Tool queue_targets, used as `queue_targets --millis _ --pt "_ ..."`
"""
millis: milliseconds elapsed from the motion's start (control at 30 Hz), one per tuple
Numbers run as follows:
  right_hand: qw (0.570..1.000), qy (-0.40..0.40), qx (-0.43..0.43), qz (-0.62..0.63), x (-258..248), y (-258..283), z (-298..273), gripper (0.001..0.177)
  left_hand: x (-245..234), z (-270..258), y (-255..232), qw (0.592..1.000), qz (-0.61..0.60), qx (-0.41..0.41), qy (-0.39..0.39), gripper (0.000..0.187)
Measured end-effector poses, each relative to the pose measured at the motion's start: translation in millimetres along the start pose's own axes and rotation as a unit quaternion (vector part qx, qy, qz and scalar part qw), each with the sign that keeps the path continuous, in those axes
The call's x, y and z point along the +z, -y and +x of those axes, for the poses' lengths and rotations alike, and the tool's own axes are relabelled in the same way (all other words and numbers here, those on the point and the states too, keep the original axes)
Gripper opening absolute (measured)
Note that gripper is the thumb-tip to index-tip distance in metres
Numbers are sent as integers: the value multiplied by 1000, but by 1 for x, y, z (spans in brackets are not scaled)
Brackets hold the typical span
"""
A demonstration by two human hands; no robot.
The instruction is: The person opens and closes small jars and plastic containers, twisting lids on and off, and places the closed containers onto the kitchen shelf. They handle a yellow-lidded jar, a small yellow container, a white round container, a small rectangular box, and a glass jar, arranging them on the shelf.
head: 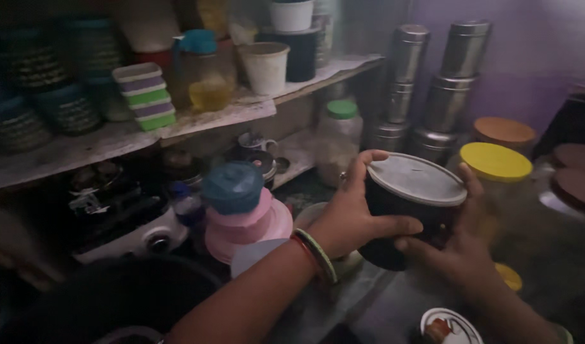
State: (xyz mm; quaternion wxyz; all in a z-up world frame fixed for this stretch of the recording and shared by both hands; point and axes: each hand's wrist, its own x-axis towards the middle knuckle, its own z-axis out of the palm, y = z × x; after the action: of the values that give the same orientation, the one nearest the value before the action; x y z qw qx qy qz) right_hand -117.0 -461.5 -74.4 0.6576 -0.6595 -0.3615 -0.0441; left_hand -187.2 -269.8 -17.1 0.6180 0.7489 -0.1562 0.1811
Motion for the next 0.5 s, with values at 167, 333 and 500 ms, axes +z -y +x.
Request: queue_targets --millis 167,333,500 --pt "998 35 -50 -15 15 -6 17 122 -32 -3 4 1000 22 -10 -11 113" --pt "993 75 -75 55 21 -11 33 69 -63 -14 22 995 83 44 -30 131" --pt "985 68 -154 -48 35 -11 39 33 -83 -23 42 990 135 38 -32 140"
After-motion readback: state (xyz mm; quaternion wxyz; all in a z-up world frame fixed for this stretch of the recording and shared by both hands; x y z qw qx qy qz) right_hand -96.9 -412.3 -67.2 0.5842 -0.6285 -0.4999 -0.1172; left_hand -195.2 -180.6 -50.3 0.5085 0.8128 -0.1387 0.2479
